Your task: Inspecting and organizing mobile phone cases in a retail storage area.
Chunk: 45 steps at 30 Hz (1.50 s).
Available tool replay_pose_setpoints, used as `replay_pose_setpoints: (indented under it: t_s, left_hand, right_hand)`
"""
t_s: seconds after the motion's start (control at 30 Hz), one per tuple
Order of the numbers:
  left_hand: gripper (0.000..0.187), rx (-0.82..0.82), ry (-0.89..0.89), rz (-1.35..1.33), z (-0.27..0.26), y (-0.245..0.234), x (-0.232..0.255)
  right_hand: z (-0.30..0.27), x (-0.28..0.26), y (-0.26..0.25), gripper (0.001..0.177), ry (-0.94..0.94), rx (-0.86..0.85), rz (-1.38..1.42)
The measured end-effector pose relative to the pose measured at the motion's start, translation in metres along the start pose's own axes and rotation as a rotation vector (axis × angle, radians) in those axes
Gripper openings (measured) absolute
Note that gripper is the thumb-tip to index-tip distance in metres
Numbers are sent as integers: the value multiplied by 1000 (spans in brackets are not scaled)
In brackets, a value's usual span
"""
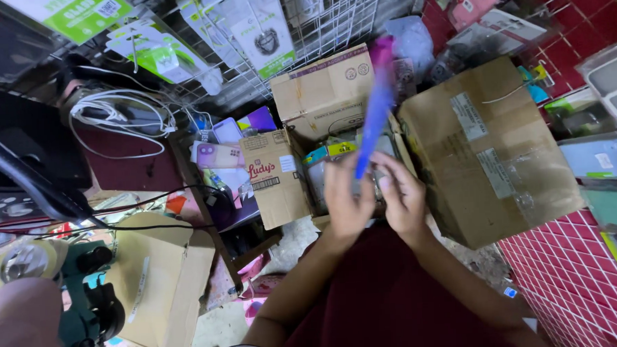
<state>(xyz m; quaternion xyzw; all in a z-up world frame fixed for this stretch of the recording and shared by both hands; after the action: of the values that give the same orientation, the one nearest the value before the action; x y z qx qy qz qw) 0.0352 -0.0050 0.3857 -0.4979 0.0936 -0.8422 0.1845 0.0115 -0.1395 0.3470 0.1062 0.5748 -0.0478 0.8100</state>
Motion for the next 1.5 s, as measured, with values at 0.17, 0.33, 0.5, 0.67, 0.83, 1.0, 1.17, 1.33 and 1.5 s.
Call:
replay_pose_setpoints:
  t_s: [0.17, 0.33, 0.5, 0.67, 0.83, 1.0, 1.17, 1.33, 1.5]
  left_hand:
    - [52, -163, 169, 21, 4, 9, 41]
    - [44, -234, 92, -151, 1, 10, 29]
    - [54, -280, -165, -142, 38, 13, 11]
    - [32, -493, -523, -802, 9, 59, -59]
    - [28, -498, -560, -833, 5, 61, -60]
    - [24, -490, -606, -859, 3, 64, -60]
    - [25, -487, -593, -849, 6, 81, -59]
    - [24, -539, -544, -898, 27, 106, -36]
    - [24, -699, -448, -808, 47, 147, 5]
  right_hand:
    - [-3, 27, -27, 36, 120, 115, 149]
    - [10, 36, -64, 24, 78, 129, 163]
    - [32, 21, -67, 33, 227, -8, 96]
    - [34, 24, -72, 34, 272, -50, 125]
    - [36, 10, -65, 44, 283, -63, 197]
    - [33, 13, -69, 42, 288, -46, 130]
    - [28, 16, -84, 34, 205, 1, -22]
    - [31, -26, -101, 30, 191, 170, -103]
    - [8, -39, -158, 33, 120, 325, -215]
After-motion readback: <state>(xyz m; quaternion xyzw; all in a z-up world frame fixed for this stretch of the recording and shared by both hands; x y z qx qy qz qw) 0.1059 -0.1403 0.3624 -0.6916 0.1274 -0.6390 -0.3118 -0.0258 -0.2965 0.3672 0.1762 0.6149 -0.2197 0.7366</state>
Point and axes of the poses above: each hand's wrist, its own z-axis towards the middle knuckle, its own y-axis out of the palm, x = y × z, the point moved 8 cm from there along z, towards the middle knuckle, and after that the axes turned 4 degrees about -y, right-handed, at the moved point
